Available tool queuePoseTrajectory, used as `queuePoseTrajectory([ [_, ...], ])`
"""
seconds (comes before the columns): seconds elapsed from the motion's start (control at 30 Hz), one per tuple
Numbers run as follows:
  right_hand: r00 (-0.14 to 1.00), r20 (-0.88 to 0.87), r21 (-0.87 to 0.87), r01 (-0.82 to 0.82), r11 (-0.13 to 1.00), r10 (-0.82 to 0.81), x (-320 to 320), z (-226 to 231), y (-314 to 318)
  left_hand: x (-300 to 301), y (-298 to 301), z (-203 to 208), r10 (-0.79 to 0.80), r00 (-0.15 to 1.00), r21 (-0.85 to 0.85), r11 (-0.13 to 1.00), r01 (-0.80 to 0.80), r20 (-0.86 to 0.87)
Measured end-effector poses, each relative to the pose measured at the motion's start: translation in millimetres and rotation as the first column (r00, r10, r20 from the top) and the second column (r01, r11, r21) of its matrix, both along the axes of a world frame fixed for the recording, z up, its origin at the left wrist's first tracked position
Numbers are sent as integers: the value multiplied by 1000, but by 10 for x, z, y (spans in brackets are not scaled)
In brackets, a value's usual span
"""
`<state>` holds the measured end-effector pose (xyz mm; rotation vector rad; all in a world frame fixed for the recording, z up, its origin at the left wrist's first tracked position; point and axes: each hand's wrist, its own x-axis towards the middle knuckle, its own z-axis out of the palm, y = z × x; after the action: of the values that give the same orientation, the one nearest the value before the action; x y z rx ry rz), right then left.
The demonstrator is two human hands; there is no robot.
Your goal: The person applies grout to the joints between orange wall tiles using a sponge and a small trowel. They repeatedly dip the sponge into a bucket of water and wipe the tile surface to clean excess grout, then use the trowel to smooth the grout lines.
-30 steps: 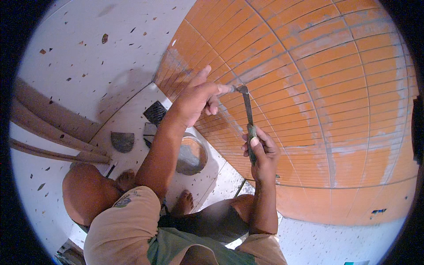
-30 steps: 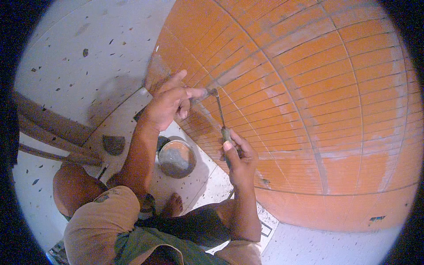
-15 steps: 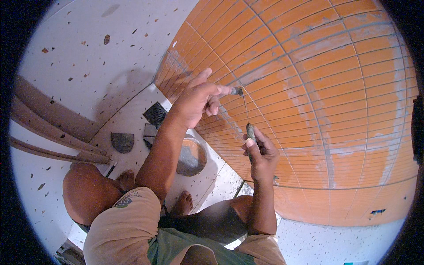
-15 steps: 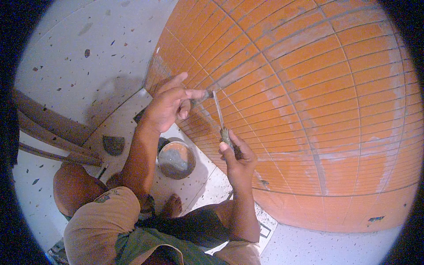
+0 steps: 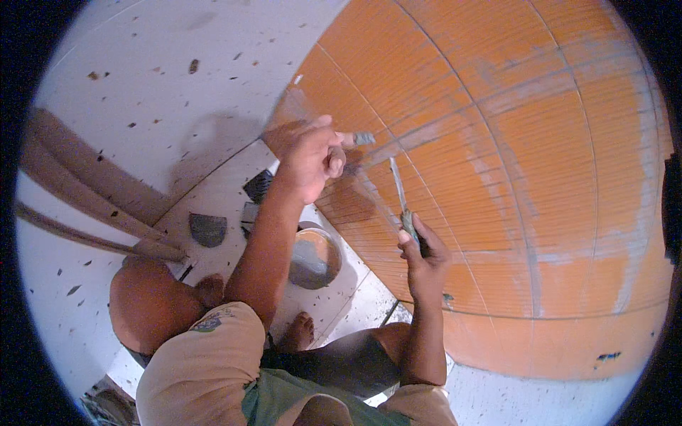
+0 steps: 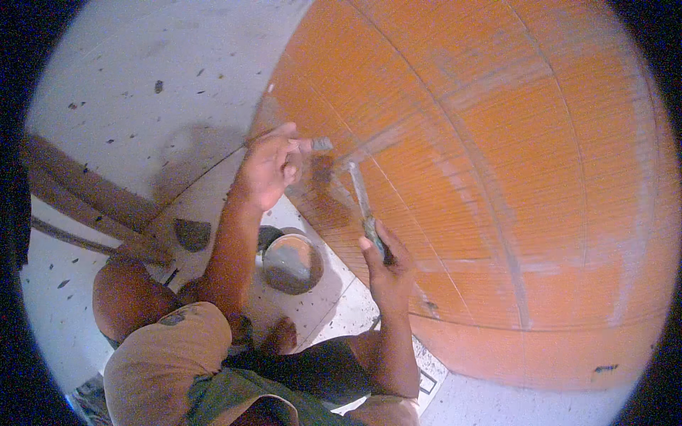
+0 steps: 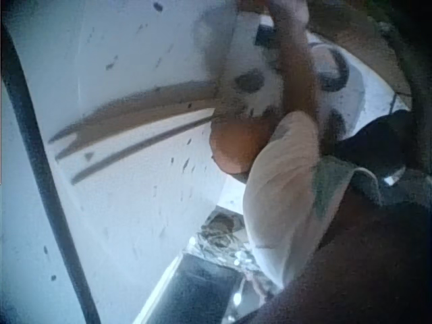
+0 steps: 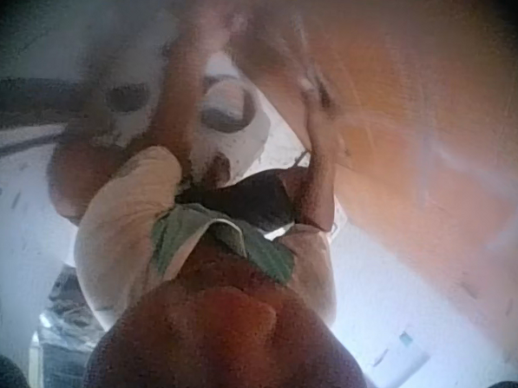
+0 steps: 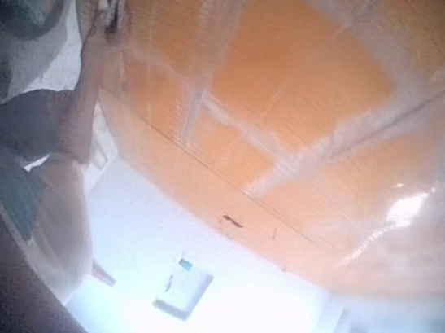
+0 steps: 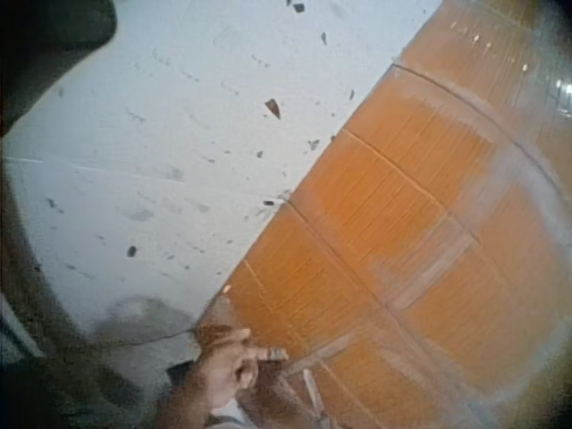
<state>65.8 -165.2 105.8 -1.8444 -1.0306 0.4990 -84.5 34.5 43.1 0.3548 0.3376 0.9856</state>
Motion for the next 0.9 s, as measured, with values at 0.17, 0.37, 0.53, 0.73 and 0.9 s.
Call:
queuePoseTrajectory([
  [0.17,1000,-5,-28,-24,999,24,0,-29,-3,294,337,-650,504,853,-252,815,-522,-136],
  [0.37,987,130,10,-98,995,96,56,-137,-33,436,886,-1082,597,778,-292,722,-628,-197],
  [0.53,999,49,-69,-13,998,16,17,-88,-14,528,1074,-995,587,783,-302,723,-622,-206],
  [0.73,979,149,-22,-137,990,139,70,-159,-23,529,1155,-980,602,770,-297,711,-637,-211],
  [0.9,975,131,-35,-173,984,177,64,-155,-31,568,1133,-780,599,722,-308,655,-690,-346],
])
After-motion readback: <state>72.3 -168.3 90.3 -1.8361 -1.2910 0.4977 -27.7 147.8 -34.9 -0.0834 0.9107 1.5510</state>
